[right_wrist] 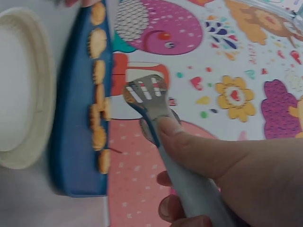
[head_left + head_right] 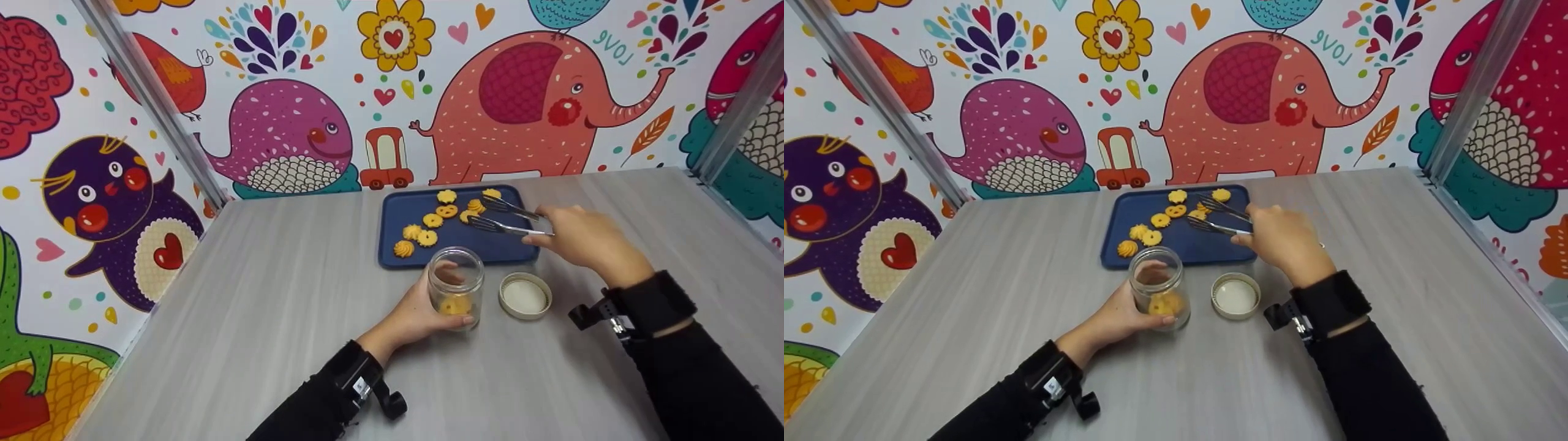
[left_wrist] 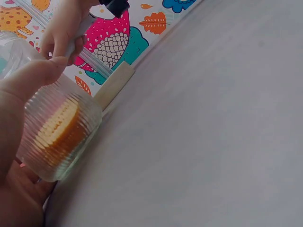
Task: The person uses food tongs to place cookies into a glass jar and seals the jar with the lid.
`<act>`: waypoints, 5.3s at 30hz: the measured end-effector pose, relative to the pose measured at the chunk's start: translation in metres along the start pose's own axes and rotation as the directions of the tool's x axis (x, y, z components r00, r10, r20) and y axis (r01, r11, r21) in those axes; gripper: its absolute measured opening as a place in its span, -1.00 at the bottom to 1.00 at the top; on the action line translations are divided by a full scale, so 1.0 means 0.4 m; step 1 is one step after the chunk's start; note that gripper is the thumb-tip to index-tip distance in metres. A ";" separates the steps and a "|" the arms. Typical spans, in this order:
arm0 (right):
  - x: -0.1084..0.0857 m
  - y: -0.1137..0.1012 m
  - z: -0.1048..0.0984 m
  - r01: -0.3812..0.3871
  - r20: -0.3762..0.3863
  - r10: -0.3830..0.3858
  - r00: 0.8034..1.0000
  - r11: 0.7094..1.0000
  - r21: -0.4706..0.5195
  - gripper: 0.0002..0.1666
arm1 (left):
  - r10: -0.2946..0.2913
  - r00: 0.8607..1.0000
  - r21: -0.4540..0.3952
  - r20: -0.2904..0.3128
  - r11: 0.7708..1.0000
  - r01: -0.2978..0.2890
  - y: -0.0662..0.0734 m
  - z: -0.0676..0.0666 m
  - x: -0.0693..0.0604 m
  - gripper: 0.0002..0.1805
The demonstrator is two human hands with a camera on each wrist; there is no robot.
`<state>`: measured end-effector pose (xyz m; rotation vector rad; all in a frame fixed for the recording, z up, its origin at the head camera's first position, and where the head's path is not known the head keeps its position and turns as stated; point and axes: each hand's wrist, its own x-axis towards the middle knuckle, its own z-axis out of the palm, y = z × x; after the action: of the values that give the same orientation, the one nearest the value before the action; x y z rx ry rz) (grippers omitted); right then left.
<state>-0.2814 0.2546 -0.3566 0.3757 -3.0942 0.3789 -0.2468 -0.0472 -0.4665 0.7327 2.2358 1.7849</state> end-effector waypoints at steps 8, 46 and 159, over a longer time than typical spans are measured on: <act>0.042 -0.004 0.062 -0.042 0.051 0.041 0.998 0.999 0.019 -0.10 | -0.008 1.000 0.012 -0.004 1.000 0.008 -0.003 -0.002 -0.002 -0.07; 0.130 -0.085 0.120 -0.102 0.098 0.105 0.990 0.994 -0.031 -0.27 | -0.019 1.000 -0.005 0.002 1.000 0.019 0.002 -0.001 -0.005 -0.09; -0.182 -0.137 -0.125 0.169 -0.079 -0.160 0.984 0.979 0.118 -0.44 | 0.000 1.000 0.012 0.004 1.000 0.000 -0.001 -0.001 -0.001 -0.06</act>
<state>-0.1990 0.2319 -0.2973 0.6024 -2.9524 0.5693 -0.2468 -0.0479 -0.4668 0.7376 2.2460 1.7701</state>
